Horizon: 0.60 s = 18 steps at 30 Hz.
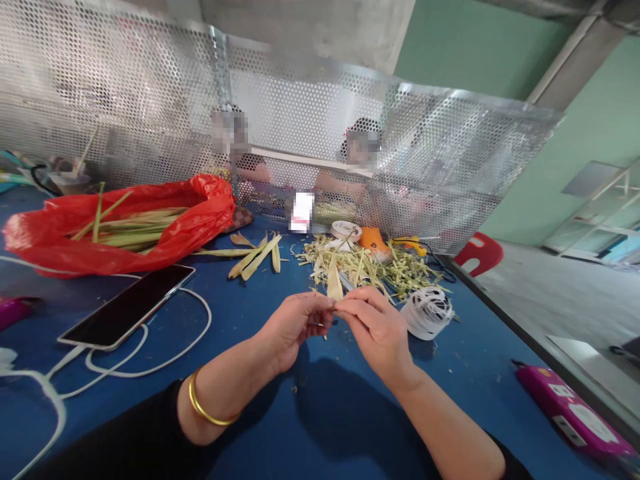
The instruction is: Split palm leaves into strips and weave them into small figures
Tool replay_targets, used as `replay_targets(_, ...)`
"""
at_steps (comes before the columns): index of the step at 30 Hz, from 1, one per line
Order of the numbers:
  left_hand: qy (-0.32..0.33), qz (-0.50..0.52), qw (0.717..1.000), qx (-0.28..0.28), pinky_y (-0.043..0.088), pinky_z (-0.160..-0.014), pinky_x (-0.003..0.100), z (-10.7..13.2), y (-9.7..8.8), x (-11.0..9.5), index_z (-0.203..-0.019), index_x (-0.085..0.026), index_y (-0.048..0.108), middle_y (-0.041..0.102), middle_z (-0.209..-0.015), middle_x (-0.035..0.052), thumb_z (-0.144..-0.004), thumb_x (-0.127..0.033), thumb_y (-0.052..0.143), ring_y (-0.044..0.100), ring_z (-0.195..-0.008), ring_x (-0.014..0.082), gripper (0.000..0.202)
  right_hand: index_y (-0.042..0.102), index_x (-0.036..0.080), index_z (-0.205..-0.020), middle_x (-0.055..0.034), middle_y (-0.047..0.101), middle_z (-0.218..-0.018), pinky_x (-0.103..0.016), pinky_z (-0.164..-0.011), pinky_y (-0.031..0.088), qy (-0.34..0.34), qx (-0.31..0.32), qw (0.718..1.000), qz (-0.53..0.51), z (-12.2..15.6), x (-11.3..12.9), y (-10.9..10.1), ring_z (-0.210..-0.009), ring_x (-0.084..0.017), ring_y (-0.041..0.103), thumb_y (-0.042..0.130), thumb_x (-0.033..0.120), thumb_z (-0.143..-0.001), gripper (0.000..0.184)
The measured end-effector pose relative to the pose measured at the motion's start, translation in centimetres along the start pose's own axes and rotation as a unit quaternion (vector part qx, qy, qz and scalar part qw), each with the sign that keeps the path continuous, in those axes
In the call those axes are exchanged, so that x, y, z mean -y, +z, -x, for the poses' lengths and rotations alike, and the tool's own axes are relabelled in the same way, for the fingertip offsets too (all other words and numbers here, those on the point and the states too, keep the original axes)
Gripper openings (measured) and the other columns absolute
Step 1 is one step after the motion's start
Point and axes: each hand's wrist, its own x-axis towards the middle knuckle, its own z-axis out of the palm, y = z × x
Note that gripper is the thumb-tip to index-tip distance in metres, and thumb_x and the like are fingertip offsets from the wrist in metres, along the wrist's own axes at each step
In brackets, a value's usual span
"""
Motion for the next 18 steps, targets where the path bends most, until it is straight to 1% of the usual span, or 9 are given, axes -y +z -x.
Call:
replay_targets(6,-0.003,0.001,1.000,0.011,0.041,-0.058,0.022,-0.12,-0.16,0.11,-0.066,-0.015,0.060,0.056,-0.059,-0.0007,-0.066,-0.025,0.068,0.051,-0.057,0.0094,0.013,0.067,0.022,-0.087,-0.0033,0.061,-0.083,-0.027,-0.069,0.050,0.011,0.002,1.000,-0.014,-0.22,-0.19,-0.22,-0.075,-0.015,0.061,0.055,0.010,-0.086,0.017)
replay_targets(12,-0.004,-0.004,1.000,0.026,0.040,-0.058,0.022,0.02,-0.14,0.10,-0.067,-0.015,0.062,0.059,-0.062,0.0005,-0.066,-0.026,0.069,0.053,-0.061,0.0106,0.014,0.066,0.020,-0.084,-0.0038,0.061,-0.081,-0.027,-0.068,0.049,0.004,-0.002,1.000,0.002,-0.38,0.01,-0.36,-0.073,-0.015,0.061,0.053,0.011,-0.087,0.016)
replay_targets(18,-0.007,-0.004,1.000,0.018,0.041,-0.061,0.023,-0.10,-0.08,0.30,-0.069,-0.012,0.067,0.063,-0.067,0.0032,-0.064,-0.026,0.071,0.055,-0.063,0.0110,0.015,0.064,0.021,-0.083,-0.0049,0.061,-0.082,-0.031,-0.069,0.048,0.017,0.012,0.999,0.030,-0.36,0.15,-0.35,-0.075,-0.017,0.059,0.051,0.013,-0.088,0.016)
